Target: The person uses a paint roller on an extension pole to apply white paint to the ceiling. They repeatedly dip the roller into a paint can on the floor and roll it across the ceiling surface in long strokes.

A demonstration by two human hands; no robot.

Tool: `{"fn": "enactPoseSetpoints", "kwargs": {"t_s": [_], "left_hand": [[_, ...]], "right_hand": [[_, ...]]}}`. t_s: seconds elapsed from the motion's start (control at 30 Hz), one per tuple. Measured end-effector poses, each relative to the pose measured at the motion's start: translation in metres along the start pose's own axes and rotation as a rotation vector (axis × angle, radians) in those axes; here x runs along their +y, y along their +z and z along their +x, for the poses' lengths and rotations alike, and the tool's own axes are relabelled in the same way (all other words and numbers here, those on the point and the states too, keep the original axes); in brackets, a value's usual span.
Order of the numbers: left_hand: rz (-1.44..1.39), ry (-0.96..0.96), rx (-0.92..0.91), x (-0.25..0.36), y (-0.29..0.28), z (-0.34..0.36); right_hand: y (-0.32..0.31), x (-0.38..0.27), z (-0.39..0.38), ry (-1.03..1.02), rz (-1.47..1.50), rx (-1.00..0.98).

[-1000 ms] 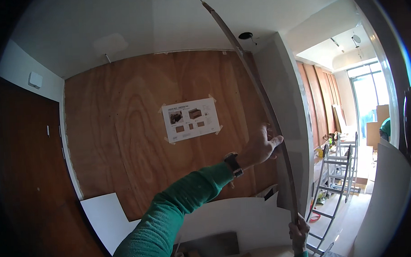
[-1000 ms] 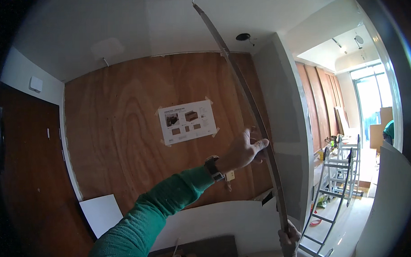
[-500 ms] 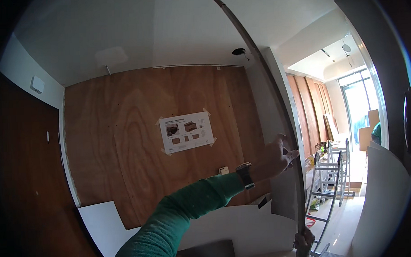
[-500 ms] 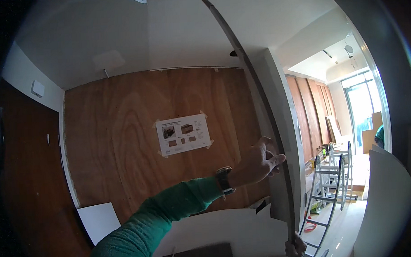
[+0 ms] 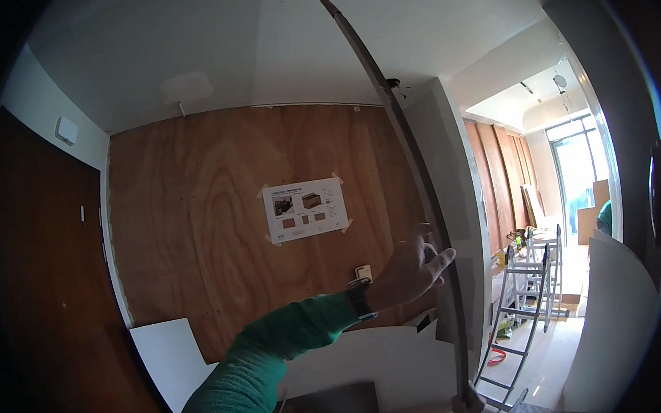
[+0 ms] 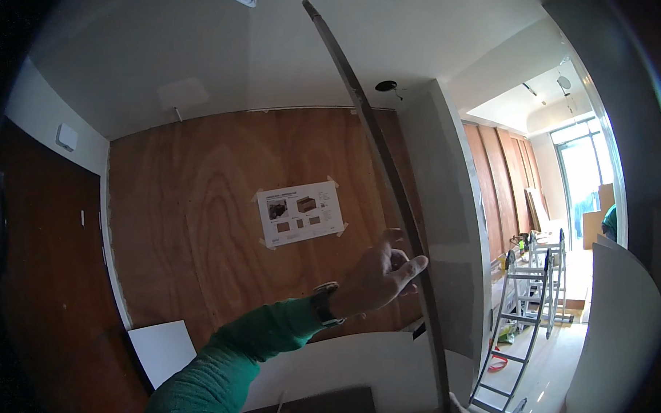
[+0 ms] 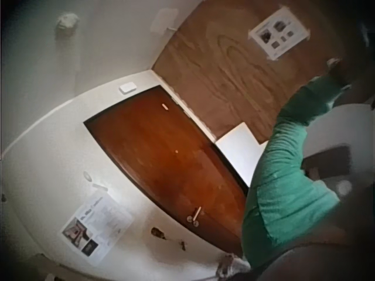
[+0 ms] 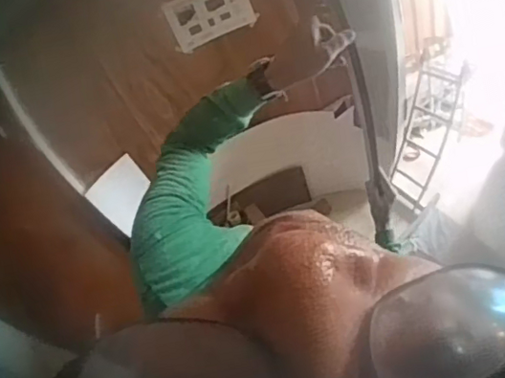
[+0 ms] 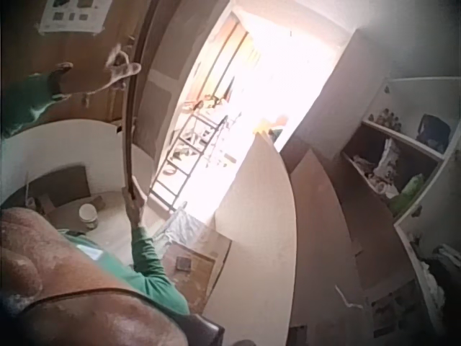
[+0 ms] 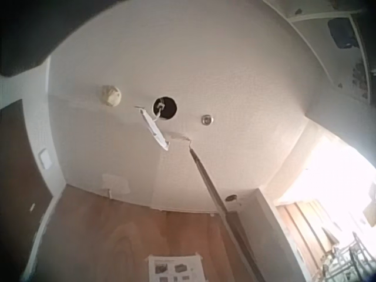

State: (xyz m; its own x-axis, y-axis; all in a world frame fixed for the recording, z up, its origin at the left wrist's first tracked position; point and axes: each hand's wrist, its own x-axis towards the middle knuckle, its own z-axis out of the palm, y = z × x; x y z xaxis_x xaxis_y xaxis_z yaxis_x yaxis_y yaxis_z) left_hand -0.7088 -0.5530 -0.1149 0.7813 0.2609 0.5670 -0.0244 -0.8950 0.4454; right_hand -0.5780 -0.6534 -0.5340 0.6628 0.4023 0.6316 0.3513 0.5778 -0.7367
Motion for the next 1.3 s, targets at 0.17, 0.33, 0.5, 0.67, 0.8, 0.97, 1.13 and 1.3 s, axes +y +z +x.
{"fn": "enactPoseSetpoints", "kwargs": {"t_s": [0.17,0.33,0.5,0.67,0.8,0.97,1.13,1.3], "left_hand": [[-0.095,0.146,0.105,-0.002,-0.018,-0.027],[-0.100,0.008,0.109,0.013,-0.040,-0.045],[-0.163,-0.055,0.151,0.005,-0.061,-0.053],[-0.274,-0.054,0.272,-0.036,-0.078,-0.048],[-0.292,-0.064,0.315,-0.056,-0.098,-0.044],[-0.259,-0.069,0.362,-0.105,-0.109,-0.052],[-0.228,-0.177,0.276,-0.162,-0.117,-0.071],[-0.207,-0.184,0.302,-0.221,-0.142,-0.065]], "right_hand": [[0.029,-0.033,-0.016,-0.080,0.008,-0.087],[0.045,-0.071,-0.029,-0.017,0.016,-0.100],[0.056,-0.088,-0.031,-0.023,-0.040,-0.170],[0.074,-0.091,-0.027,-0.037,-0.131,-0.216],[0.101,-0.093,-0.012,0.028,-0.104,-0.243],[0.149,-0.098,0.018,-0.004,-0.177,-0.253],[0.214,-0.095,0.059,0.012,-0.132,-0.293],[0.273,-0.086,0.097,0.032,-0.122,-0.311]]}}
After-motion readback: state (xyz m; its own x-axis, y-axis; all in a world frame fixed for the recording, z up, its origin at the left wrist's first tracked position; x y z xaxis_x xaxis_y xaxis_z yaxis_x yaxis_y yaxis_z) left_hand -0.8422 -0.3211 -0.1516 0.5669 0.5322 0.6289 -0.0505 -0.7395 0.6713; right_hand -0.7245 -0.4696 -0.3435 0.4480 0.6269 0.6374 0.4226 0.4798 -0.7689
